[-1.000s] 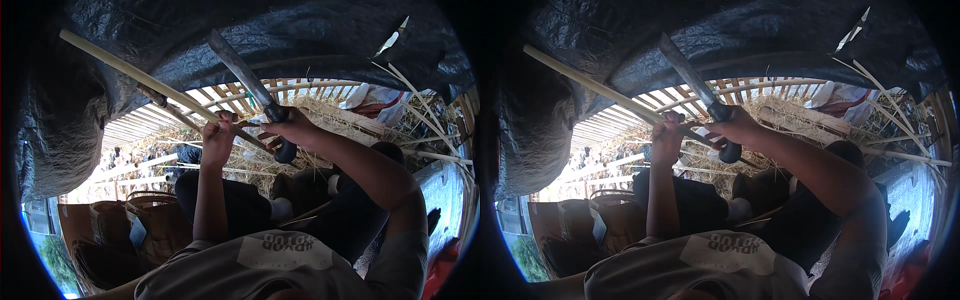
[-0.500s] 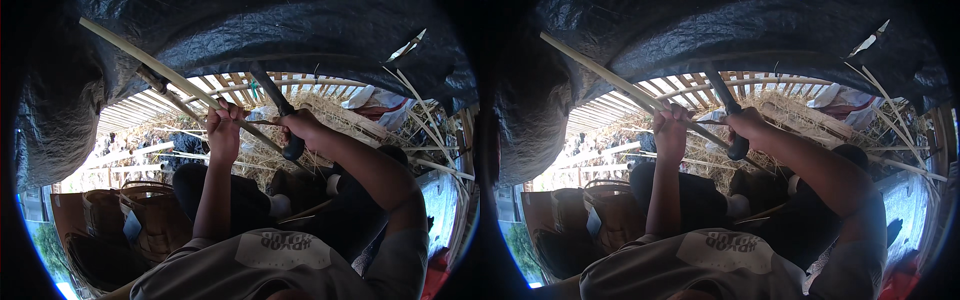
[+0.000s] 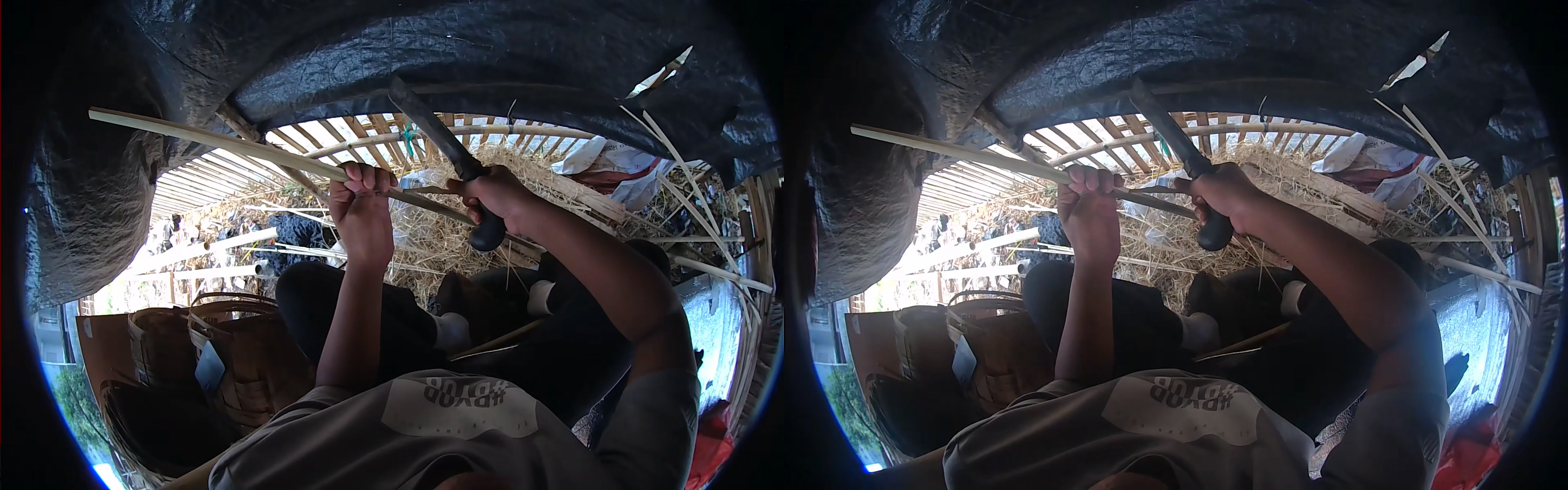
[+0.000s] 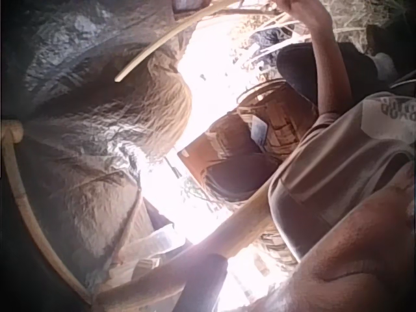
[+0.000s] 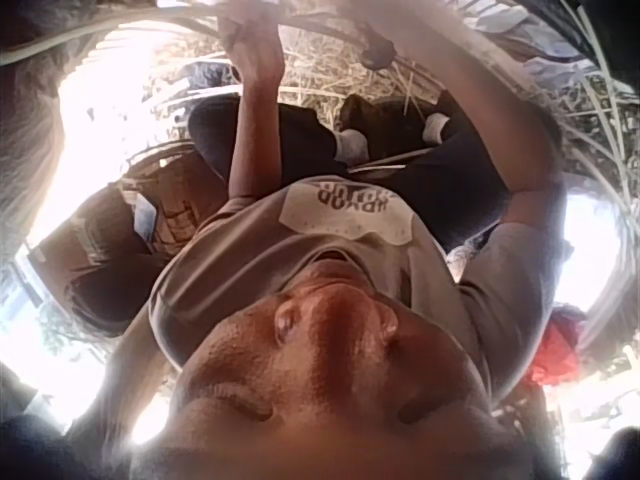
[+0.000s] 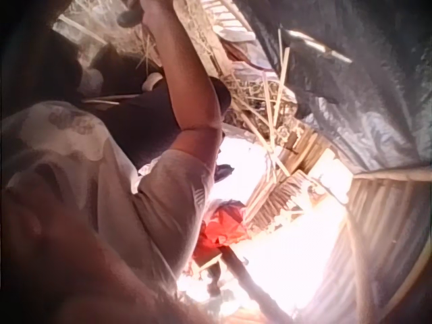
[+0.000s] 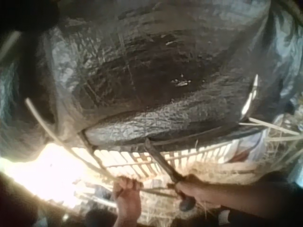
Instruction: The person shaves a strip of wood with a machete and then ties thin strips together by hand.
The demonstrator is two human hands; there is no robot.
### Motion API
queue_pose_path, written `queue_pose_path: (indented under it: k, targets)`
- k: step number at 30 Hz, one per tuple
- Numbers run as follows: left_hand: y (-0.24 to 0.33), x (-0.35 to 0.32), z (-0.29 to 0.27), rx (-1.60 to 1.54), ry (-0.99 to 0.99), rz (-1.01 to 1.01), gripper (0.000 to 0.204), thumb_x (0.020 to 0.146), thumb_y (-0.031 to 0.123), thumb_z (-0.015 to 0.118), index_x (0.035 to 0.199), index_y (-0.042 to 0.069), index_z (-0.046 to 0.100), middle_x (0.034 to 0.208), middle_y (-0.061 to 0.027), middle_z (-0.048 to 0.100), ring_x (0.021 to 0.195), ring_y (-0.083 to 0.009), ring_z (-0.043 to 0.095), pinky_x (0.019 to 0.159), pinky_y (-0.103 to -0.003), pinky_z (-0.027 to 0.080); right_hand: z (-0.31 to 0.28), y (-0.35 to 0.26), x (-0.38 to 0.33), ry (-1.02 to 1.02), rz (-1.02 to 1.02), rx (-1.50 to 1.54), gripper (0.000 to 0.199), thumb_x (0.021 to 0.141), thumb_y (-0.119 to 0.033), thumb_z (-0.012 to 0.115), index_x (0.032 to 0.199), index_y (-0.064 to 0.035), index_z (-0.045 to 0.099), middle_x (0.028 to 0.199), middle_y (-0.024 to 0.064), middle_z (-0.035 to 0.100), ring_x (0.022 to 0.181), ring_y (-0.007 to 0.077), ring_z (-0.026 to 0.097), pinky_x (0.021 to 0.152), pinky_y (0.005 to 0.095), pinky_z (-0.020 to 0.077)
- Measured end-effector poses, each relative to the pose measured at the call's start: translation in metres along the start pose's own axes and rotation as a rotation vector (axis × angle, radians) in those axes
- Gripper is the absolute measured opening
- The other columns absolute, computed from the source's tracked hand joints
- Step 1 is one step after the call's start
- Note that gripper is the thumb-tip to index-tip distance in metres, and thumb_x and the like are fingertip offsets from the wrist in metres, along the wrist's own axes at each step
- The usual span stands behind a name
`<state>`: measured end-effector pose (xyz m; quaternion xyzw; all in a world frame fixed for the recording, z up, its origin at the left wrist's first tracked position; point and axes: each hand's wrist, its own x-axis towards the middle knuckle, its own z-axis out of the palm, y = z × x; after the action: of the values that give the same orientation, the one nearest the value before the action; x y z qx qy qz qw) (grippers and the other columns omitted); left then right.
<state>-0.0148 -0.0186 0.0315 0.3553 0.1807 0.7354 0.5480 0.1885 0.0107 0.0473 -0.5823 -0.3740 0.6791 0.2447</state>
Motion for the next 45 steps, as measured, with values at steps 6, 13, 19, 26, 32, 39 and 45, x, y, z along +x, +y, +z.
queue_pose_path:
  k: [6, 13, 19, 26, 32, 39, 45]
  targets:
    - [0.001, -0.002, 0.006, -0.003, 0.05, 0.011, 0.03, 0.083, -0.014, 0.04, 0.096, 0.012, 0.049, 0.087, -0.0002, 0.046, 0.08, -0.0165, 0.044, 0.08, -0.035, 0.041, -0.003, 0.004, 0.002, -0.007, 0.018, 0.034, 0.013, 0.085, -0.012, 0.071, 0.086, -0.0012, 0.064, 0.058, 0.001, 0.05, 0.046, 0.0116, 0.049, 0.046, 0.0292, 0.0392]
    - [0.015, 0.006, -0.005, -0.028, 0.101, 0.124, 0.034, 0.083, -0.016, 0.036, 0.099, 0.012, 0.048, 0.086, -0.0007, 0.048, 0.078, -0.015, 0.046, 0.079, -0.034, 0.043, -0.032, 0.016, 0.015, 0.118, -0.09, -0.186, 0.024, 0.084, -0.016, 0.076, 0.083, 0.0015, 0.059, 0.06, 0.0038, 0.054, 0.044, 0.0132, 0.052, 0.042, 0.0305, 0.0412]
    - [0.067, 0.03, -0.059, 0.176, 0.234, 0.381, 0.021, 0.092, -0.008, 0.047, 0.102, 0.01, 0.048, 0.088, -0.0009, 0.048, 0.086, -0.0143, 0.052, 0.09, -0.037, 0.047, -0.074, 0.044, 0.011, 0.205, -0.024, -0.192, 0.03, 0.086, -0.02, 0.074, 0.095, 0.0033, 0.058, 0.073, 0.0081, 0.064, 0.054, 0.0157, 0.064, 0.043, 0.0279, 0.0456]
    - [0.034, 0.021, -0.057, 0.305, 0.201, 0.245, 0.011, 0.1, 0.002, 0.044, 0.102, 0.008, 0.053, 0.092, -0.0025, 0.049, 0.088, -0.0143, 0.048, 0.094, -0.036, 0.041, -0.08, 0.042, -0.007, 0.168, -0.012, -0.423, 0.04, 0.09, -0.022, 0.071, 0.108, 0.0102, 0.056, 0.086, 0.014, 0.067, 0.063, 0.023, 0.071, 0.051, 0.0313, 0.0577]
    - [0.021, 0.016, -0.03, 0.447, 0.069, 0.181, 0.012, 0.099, 0.011, 0.056, 0.105, 0.001, 0.058, 0.103, -0.0067, 0.058, 0.095, -0.0134, 0.059, 0.104, -0.05, 0.049, -0.046, 0.045, -0.026, 0.062, -0.004, -0.29, 0.034, 0.091, -0.031, 0.07, 0.087, 0.0007, 0.058, 0.06, 0.0048, 0.057, 0.041, 0.0091, 0.051, 0.038, 0.0262, 0.0437]
    - [0.004, 0.008, -0.021, 0.096, -0.014, 0.049, 0.006, 0.095, 0.009, 0.062, 0.1, 0.005, 0.063, 0.102, -0.0055, 0.064, 0.103, -0.0163, 0.062, 0.112, -0.057, 0.038, -0.012, 0.048, -0.033, 0.063, -0.177, -0.109, 0.05, 0.088, -0.041, 0.071, 0.091, 0.0087, 0.063, 0.067, 0.0133, 0.068, 0.042, 0.0124, 0.059, 0.038, 0.0263, 0.0463]
    - [-0.008, -0.004, -0.002, 0.098, -0.09, 0.002, 0.014, 0.098, 0.01, 0.058, 0.108, 0.011, 0.048, 0.116, -0.0054, 0.056, 0.126, -0.0228, 0.05, 0.116, -0.06, 0.03, -0.015, 0.029, -0.042, 0.064, -0.112, -0.079, 0.055, 0.088, -0.046, 0.07, 0.097, 0.0082, 0.062, 0.075, 0.0171, 0.069, 0.048, 0.0136, 0.059, 0.042, 0.0288, 0.0478]
